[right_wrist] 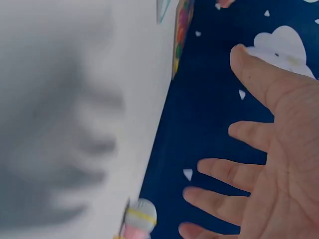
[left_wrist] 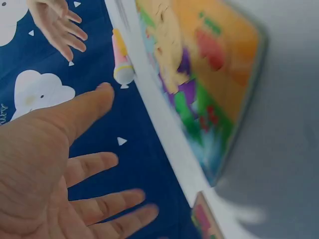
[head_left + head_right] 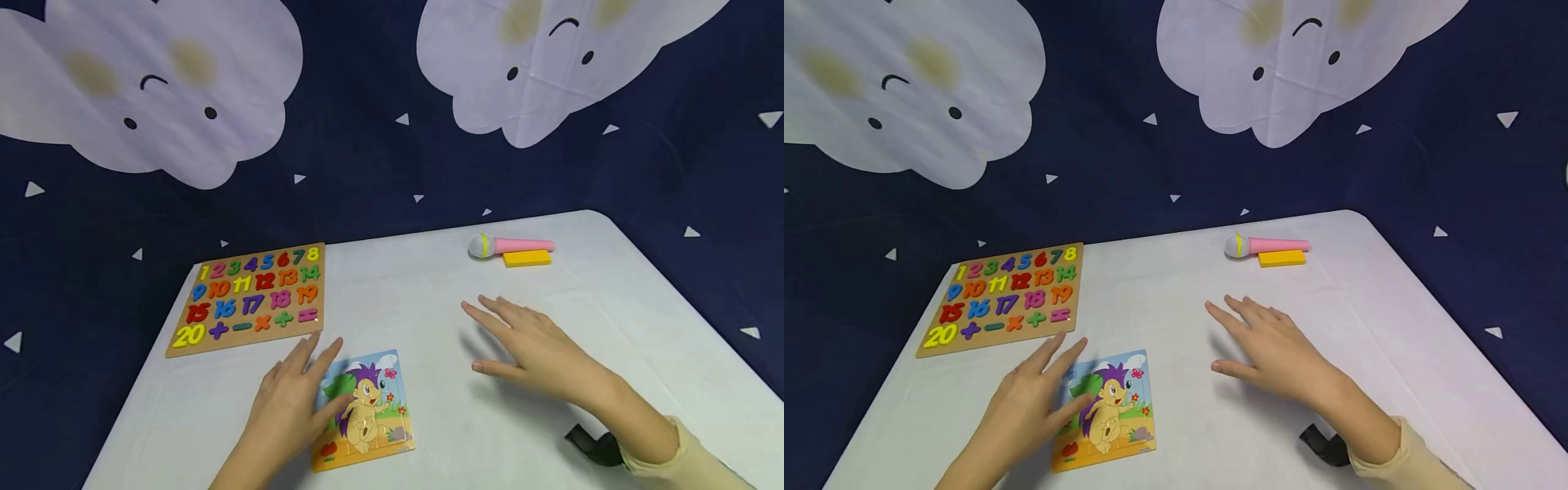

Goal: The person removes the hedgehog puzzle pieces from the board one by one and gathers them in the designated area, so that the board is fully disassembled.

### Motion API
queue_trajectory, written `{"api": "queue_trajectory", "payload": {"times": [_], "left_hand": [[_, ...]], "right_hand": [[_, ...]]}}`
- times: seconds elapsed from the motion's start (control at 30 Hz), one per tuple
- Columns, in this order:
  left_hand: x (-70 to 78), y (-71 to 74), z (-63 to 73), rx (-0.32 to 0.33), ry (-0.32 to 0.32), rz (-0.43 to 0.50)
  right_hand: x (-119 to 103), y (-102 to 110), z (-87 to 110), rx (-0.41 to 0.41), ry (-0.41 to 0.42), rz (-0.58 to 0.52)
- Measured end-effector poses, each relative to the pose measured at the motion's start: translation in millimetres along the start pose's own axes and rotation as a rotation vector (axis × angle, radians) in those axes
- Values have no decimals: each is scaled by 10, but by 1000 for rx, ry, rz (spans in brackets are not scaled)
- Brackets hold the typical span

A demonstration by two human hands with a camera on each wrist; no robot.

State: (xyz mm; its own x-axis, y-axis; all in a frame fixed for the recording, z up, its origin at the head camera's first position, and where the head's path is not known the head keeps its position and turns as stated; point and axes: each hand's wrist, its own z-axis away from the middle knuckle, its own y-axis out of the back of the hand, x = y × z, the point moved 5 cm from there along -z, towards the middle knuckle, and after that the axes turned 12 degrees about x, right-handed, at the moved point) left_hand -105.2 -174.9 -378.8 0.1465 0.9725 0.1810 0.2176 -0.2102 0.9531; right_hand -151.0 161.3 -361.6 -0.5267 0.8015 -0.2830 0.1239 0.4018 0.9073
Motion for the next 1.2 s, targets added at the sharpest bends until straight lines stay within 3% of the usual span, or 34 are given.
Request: {"api": "queue_trajectory", "payload": {"times": [0.17,0.33,0.47,0.63,1.2], "left_hand": [[-24,-148,52,-68,14,81],[-44,-270,79,-129,6,184],[-58,-324,66,-154,4,205],[-68,-368,35,-189,30,218],[-151,-484,-17,-261,67,335]], "right_hand": [[-198,-209,-145,-4,49,-94],[-421,-506,-309,-90,38,-212],[-573,-731,-405,-164,35,-281],[-685,-925,-471,-201,42,-304],[-747,-1072,-550,-195,52,-290]]}}
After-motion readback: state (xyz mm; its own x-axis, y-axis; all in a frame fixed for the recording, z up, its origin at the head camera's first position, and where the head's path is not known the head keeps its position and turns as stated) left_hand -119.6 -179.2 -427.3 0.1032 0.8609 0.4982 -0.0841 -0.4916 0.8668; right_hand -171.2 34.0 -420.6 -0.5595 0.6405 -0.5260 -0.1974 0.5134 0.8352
